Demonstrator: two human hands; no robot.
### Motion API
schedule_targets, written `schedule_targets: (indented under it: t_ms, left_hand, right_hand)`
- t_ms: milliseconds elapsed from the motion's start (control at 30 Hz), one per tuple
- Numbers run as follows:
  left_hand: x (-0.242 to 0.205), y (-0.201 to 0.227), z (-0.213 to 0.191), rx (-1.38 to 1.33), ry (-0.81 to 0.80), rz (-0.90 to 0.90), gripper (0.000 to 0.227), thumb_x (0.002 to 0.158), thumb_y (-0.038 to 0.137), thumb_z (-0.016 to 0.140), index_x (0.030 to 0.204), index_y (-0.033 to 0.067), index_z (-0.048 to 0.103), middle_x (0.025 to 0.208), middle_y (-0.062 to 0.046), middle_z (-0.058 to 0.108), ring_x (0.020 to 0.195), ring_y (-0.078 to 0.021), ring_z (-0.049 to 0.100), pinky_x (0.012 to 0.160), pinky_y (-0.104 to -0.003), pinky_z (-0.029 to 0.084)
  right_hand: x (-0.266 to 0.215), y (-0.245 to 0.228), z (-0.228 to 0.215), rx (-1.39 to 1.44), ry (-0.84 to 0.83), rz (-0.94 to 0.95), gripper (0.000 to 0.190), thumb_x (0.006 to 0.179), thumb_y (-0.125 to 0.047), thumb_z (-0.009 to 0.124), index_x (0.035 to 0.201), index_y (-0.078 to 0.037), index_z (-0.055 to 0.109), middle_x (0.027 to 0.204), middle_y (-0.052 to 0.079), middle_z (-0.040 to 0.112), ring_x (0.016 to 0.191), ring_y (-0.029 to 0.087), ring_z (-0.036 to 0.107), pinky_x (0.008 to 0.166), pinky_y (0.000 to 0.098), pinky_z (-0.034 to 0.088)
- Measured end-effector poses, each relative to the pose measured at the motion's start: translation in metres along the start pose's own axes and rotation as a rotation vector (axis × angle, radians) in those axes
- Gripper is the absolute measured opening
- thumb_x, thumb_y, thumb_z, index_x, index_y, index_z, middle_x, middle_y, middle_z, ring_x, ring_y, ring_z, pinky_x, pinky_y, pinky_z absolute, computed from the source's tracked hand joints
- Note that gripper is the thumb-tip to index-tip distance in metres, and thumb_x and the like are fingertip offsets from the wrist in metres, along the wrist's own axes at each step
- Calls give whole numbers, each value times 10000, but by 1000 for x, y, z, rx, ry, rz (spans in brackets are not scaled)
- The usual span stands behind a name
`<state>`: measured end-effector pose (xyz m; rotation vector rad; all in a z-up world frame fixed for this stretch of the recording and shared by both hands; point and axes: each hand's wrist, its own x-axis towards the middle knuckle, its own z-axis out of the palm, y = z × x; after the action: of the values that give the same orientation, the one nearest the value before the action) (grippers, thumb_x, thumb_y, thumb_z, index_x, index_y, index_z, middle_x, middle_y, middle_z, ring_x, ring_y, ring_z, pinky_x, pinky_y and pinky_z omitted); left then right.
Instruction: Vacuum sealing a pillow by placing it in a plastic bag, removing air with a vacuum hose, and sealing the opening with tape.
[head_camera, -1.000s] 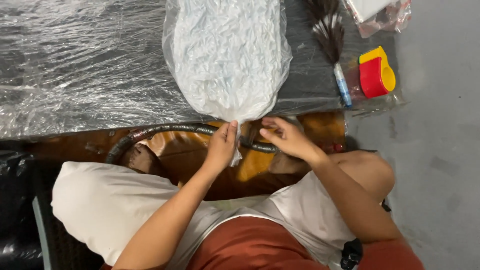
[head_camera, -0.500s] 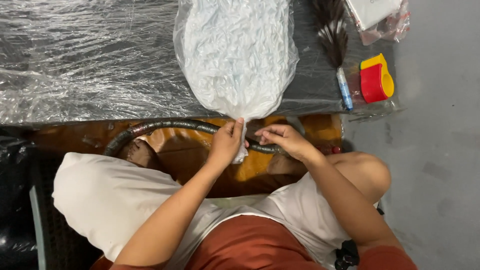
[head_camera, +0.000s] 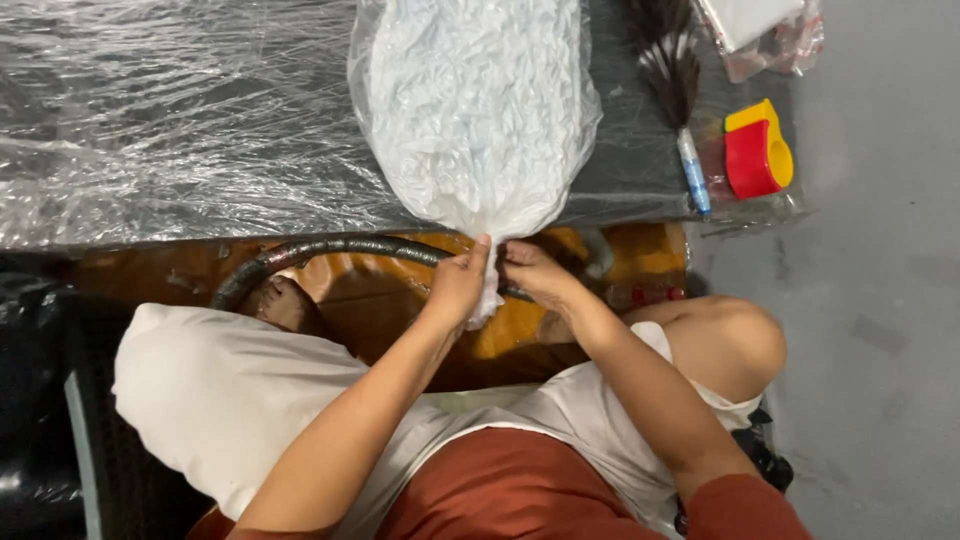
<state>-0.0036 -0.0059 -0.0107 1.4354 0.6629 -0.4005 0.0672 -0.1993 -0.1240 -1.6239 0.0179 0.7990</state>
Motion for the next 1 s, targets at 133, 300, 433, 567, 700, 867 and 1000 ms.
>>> schedule_targets:
  t_ms: [133,300,433,567,700,867,1000]
  left_hand:
    - [-2,-3,4,-53,-27,-114,676,954,642,539,900,11,777,839,-176,759,852,-303,731,694,-407,567]
    - [-9,-8,23,-466,18,-186,575,989,563,551,833,25,680,615,-80,660,444,-173,621,384,-276,515]
    - [-22,1,28,-700,-37,-222,571,999,566,544,856,21,638,550,-65,559,368,-162,538,312,-266,447]
    - [-25,-13,41,-890,-65,-167,486,1028,506,566,979,38,686,525,-72,480,322,-180,496,276,-280,411]
    - [-21,-26,53,-920,12,-111,392,1052,437,553,986,66,663,542,-79,499,358,-175,525,296,-269,444]
    - [-15,-34,62,-853,71,-53,428,1038,487,557,977,77,661,549,-66,531,409,-161,579,338,-263,495]
    - [-20,-33,59,-827,90,-31,419,1030,491,572,962,91,674,552,-67,556,426,-155,597,349,-259,493]
  right_hand:
    - [13,-2,21,238,-41,114,301,866,-79,797,1159,-41,739,906,88,758,692,212,729,651,361,631]
    - [7,-13,30,55,-57,217,339,867,-107,725,1189,-4,727,950,160,737,736,282,691,695,408,595]
    - [13,-14,29,-215,-110,246,375,900,-180,635,1216,8,709,1040,206,709,875,339,649,803,446,550]
    - [15,-13,21,-478,-148,266,438,932,-253,545,1242,20,692,1130,253,682,1013,396,607,911,484,505]
    - [13,-10,10,-739,-180,287,517,965,-325,456,1269,32,674,1219,299,654,1152,454,566,1019,522,460]
    - [24,2,-14,-1083,-214,298,630,1006,-416,343,1302,47,651,1332,357,619,1325,525,514,1154,569,405]
    - [-72,-183,38,-1634,-452,346,327,828,-268,601,955,-27,783,851,159,794,930,336,768,882,440,584]
